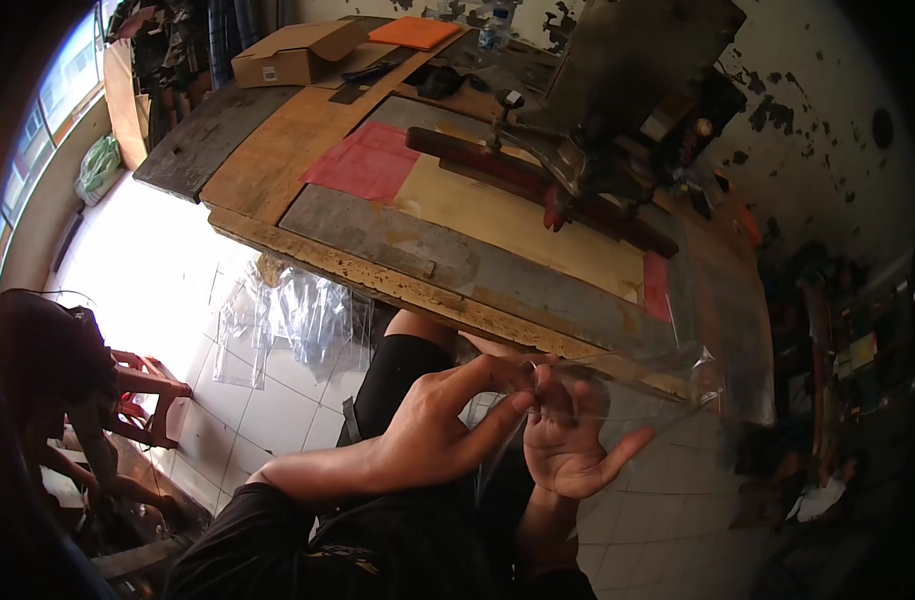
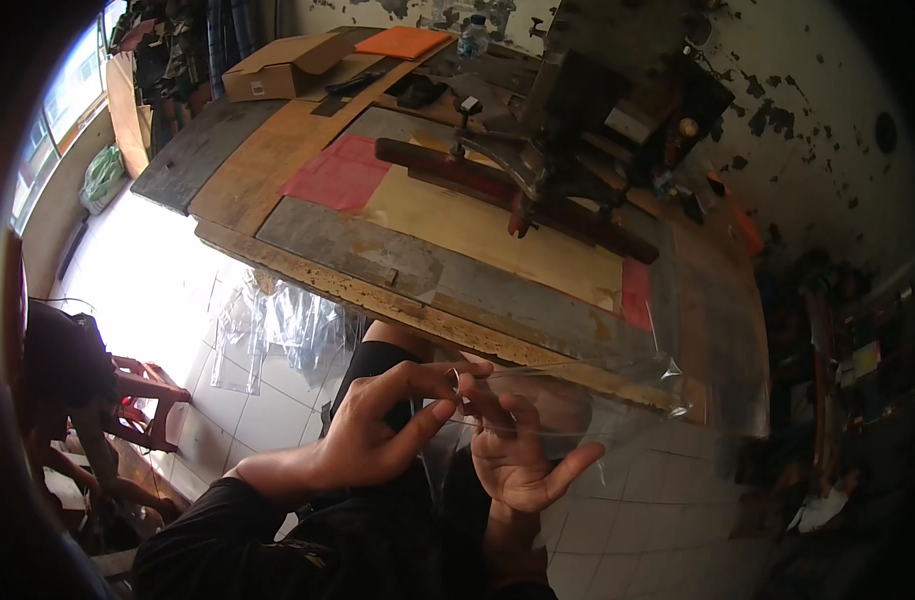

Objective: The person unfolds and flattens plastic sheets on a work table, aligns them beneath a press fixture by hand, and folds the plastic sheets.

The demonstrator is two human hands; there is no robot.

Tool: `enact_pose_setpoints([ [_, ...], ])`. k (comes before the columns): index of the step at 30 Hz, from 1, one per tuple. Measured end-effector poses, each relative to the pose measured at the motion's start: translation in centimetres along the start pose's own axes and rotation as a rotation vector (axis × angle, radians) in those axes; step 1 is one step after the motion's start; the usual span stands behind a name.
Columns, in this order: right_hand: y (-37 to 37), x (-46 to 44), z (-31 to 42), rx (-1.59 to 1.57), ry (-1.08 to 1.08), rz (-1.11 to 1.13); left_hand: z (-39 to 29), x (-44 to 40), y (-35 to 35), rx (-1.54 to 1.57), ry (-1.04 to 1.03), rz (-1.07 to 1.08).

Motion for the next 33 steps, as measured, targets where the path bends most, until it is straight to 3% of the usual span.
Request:
enact_pose_setpoints([
  [14, 0.7, 0.9, -0.2, 0.207, 0.001, -0.074, 0.8, -0.3, 0.3, 0.048, 0.009, -0.134],
  [18, 1.5, 1.2, 0.2, 0.23, 0.001, -0.075, 0.6, -0.2, 0.7, -0.14, -0.011, -0.225],
  [20, 2.3, 1.7, 1.6, 0.118, 0.109, -0.098, 1.5, 0.2, 1.1, -0.143, 0.059, -0.252],
  [25, 4.0, 2.9, 4.1, 0.114, 0.254, -0.148, 4.7, 2.3, 2.0, -0.112, 0.011, -0.276],
  [27, 4.8, 3.2, 4.8, 0.165, 0.324, -0.339, 4.9, 2.8, 2.3, -0.015, -0.024, -0.291],
  [28, 4.7, 3.1, 4.4, 0.005, 0.328, -0.314, 5.1, 3.1, 2.5, -0.016, -0.025, -0.288],
  [30, 3.9, 2.4, 3.8, -0.03, 0.262, -0.251, 5.9, 3.5, 2.6, -0.075, 0.054, -0.225],
  [33, 2.4, 1.5, 2.7, -0.15, 0.177, -0.13, 5.4, 3.3, 2.6, 0.041, 0.0, -0.232],
])
Point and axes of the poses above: each hand's wrist, its own x-axis away from the middle knuckle, its own y-axis out of the back of the hand, z = x × y, the point moved 7 cm from there along -x, towards the middle knuckle, and after that the axes turned 3 degrees about z, right-handed, at the moved point
